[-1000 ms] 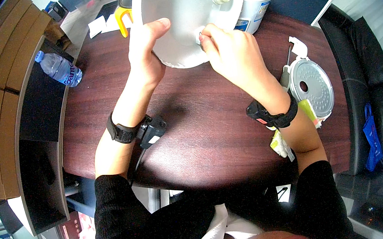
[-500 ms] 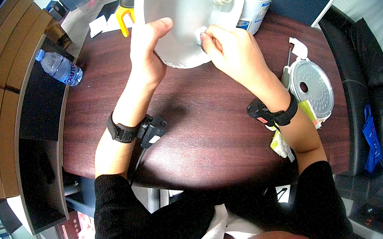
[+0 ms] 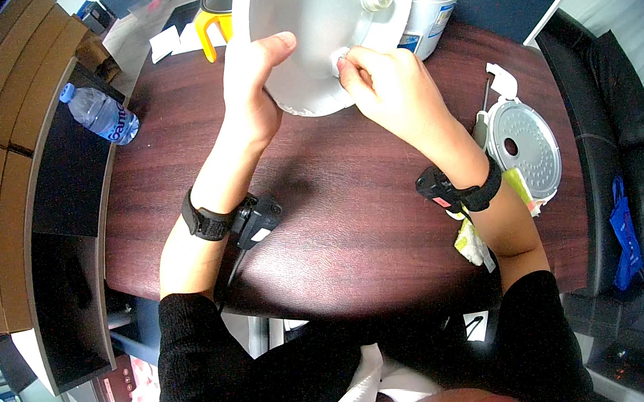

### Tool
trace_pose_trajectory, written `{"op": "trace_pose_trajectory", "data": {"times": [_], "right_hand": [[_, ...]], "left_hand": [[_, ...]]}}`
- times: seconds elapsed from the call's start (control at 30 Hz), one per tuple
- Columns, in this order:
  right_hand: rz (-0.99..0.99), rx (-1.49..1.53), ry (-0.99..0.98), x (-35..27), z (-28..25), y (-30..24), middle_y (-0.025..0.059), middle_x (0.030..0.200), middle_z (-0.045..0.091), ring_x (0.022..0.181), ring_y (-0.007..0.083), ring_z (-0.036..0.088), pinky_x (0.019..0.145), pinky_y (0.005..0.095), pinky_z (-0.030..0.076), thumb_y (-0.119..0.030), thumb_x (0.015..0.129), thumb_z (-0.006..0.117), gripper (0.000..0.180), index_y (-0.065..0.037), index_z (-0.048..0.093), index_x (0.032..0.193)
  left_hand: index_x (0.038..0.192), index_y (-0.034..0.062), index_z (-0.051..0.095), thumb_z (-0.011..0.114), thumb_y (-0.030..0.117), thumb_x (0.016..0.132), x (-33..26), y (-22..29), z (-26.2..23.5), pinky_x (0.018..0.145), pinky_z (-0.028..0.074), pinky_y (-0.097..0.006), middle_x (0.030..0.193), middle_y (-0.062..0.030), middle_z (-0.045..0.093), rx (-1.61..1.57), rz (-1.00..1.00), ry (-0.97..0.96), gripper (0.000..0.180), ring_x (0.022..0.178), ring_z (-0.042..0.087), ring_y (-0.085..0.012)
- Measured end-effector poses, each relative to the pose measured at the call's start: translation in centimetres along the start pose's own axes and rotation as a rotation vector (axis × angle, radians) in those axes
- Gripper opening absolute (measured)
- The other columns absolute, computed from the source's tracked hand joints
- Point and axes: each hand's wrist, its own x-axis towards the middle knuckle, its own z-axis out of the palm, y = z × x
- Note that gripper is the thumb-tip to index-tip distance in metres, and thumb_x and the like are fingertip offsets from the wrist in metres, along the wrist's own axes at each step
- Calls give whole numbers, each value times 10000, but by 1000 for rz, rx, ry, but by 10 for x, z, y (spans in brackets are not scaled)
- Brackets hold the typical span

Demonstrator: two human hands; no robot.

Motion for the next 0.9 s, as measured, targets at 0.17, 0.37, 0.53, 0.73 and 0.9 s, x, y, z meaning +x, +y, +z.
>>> {"op": "trace_pose_trajectory", "data": {"times": [0.17,0.37,0.53,0.73,0.9], "right_hand": [[150,204,-52,-2,3,1,154,540,538,442,263,553,451,351,448,-135,825,554,164,-6,596,733],[666,808,-198,0,3,-8,35,488,475,347,96,394,343,243,304,-197,903,496,299,12,572,702],[811,1147,-188,-3,5,-6,12,513,442,341,81,328,343,231,250,-215,925,476,288,5,551,755],[846,1311,-215,-5,6,-3,13,527,444,369,90,342,372,232,264,-227,932,463,268,-9,540,799],[895,1374,-225,-5,6,-3,21,525,443,368,113,341,363,252,281,-257,924,455,313,9,526,776]], "left_hand": [[1189,-22,463,572,322,707,-1,-5,-6,808,419,-356,1050,-162,527,-53,-88,71,602,963,518,-263],[1193,-28,451,558,304,720,-2,-8,-8,807,423,-342,1052,-155,531,-62,-74,3,588,958,525,-249],[1187,-35,450,551,301,727,0,1,2,793,427,-338,1043,-151,537,41,42,-104,579,944,533,-244],[1174,-37,458,545,291,733,0,1,0,789,426,-337,1036,-153,538,52,40,-105,557,939,532,-241],[1176,-29,461,546,284,733,0,0,5,801,419,-340,1040,-150,536,54,89,-93,549,945,527,-238]]}}
